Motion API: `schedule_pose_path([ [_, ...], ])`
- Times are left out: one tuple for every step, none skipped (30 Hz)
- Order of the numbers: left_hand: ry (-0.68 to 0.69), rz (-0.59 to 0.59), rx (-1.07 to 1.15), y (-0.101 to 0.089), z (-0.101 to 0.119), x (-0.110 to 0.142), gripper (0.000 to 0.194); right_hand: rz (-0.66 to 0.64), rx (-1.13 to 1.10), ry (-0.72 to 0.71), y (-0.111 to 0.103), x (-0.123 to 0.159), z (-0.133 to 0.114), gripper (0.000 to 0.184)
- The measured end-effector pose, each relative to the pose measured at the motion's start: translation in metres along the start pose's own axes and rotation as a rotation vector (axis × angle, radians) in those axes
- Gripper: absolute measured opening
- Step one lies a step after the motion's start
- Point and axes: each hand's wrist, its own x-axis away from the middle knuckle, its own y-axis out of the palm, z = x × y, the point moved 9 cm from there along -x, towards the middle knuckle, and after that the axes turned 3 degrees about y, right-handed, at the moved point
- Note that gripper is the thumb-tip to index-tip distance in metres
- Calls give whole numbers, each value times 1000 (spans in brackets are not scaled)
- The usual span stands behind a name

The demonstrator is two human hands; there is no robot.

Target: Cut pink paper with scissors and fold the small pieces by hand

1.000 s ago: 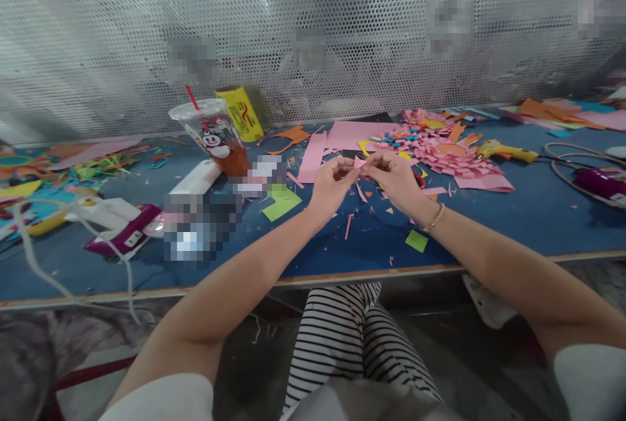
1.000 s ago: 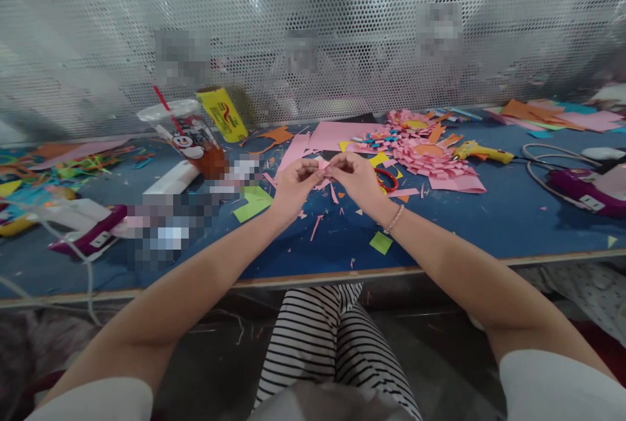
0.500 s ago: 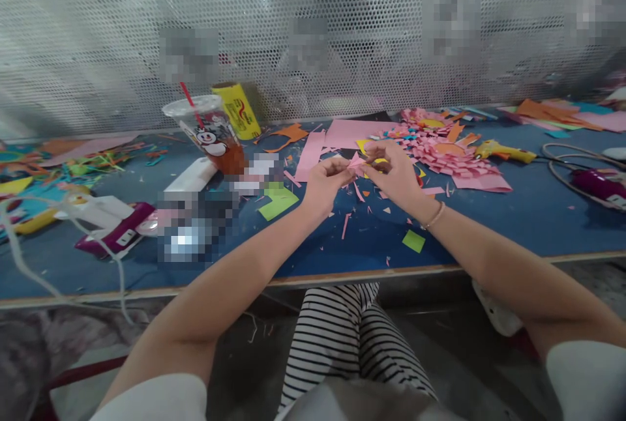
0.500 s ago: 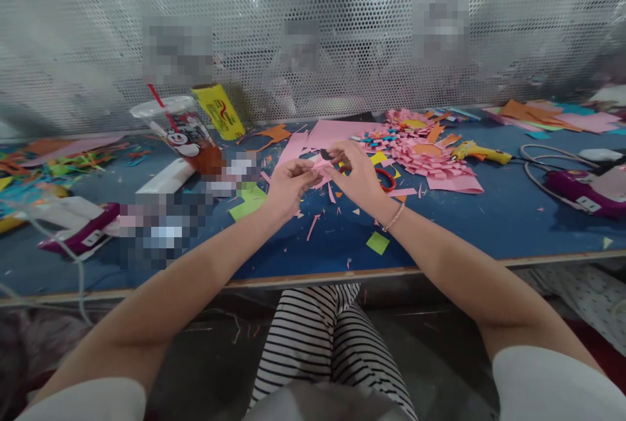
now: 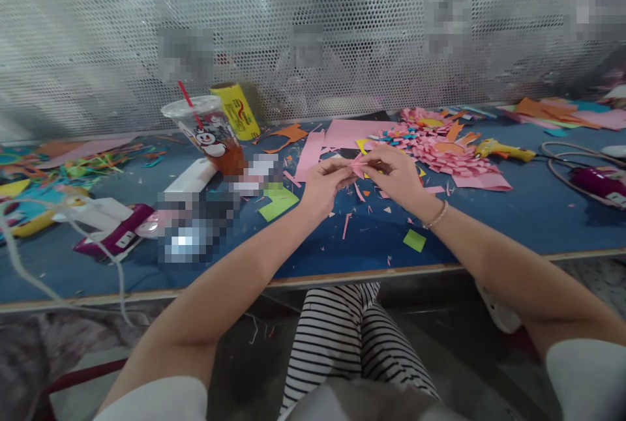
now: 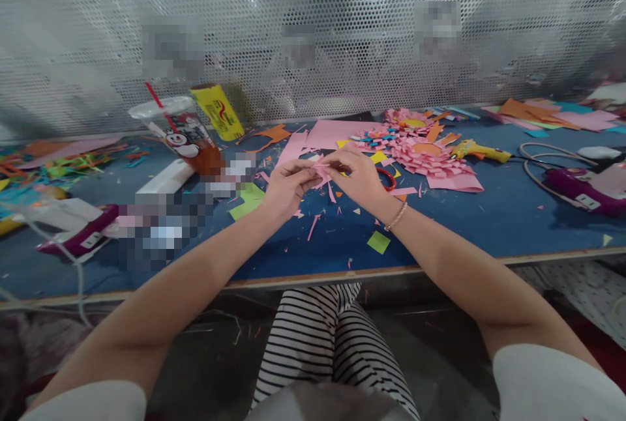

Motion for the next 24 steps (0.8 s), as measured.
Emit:
schedule_pose_path([
  [1, 5, 6, 0, 0, 0, 14, -3, -15, 15, 0, 0, 0, 11],
  [1, 10, 12, 0, 0, 1, 13, -7, -23, 25, 0, 0, 0, 11],
  [0, 13, 16, 0, 0, 1, 13, -9, -23, 32, 0, 0, 0, 12],
  [-3, 16, 18, 0, 0, 1, 13, -9, -17, 33, 0, 0, 0, 12],
  [-7, 19, 18, 0, 0, 1, 14, -6, -5, 29, -1, 0, -1, 12],
  [-12, 23, 16, -1, 0, 1, 14, -3, 8, 22, -1, 0, -2, 11],
  [-18, 26, 15, -1, 0, 2, 15, 3, 18, 14, -2, 0, -3, 10],
  [-24, 30, 14, -1, -1, 2, 16, 11, 24, 5, -3, 1, -3, 10],
  [-29, 33, 15, -1, -1, 2, 16, 20, 27, -7, -3, 1, -4, 9],
  [-34, 37, 17, -1, -1, 2, 17, 28, 27, -20, -4, 1, -5, 9],
  [-39, 42, 21, -2, -2, 2, 17, 38, 23, -34, -5, 1, -5, 9],
  [-45, 47, 26, -2, -2, 2, 16, 46, 17, -48, -5, 1, -6, 9],
  [-50, 52, 33, -2, -3, 2, 15, 50, 9, -64, -6, 1, -6, 9],
  [-55, 57, 40, -2, -3, 2, 14, 50, 1, -79, -6, 2, -6, 9],
  [-63, 61, 46, -3, -4, 2, 13, 50, -8, -92, -5, 2, -6, 9],
  [-72, 65, 51, -3, -5, 2, 12, 49, -16, -100, -5, 2, -6, 9],
  [-82, 68, 55, -3, -6, 2, 11, 46, -20, -104, -5, 2, -5, 9],
  [-91, 71, 58, -3, -7, 2, 11, 43, -23, -103, -5, 2, -3, 9],
  [-99, 72, 61, -4, -7, 2, 10, 38, -24, -99, -4, 2, -2, 9],
  [-105, 73, 61, -4, -8, 2, 10, 34, -22, -93, -4, 2, -1, 9],
  [-109, 74, 61, -4, -8, 2, 10, 29, -18, -87, -3, 2, 0, 9],
  [-113, 75, 59, -4, -8, 2, 10, 21, -12, -81, -3, 2, 0, 9],
  [-118, 74, 56, -3, -8, 2, 9, 13, -3, -75, -2, 2, 0, 9],
  [-125, 70, 53, -3, -8, 3, 9, 7, 8, -70, -2, 2, 0, 9],
])
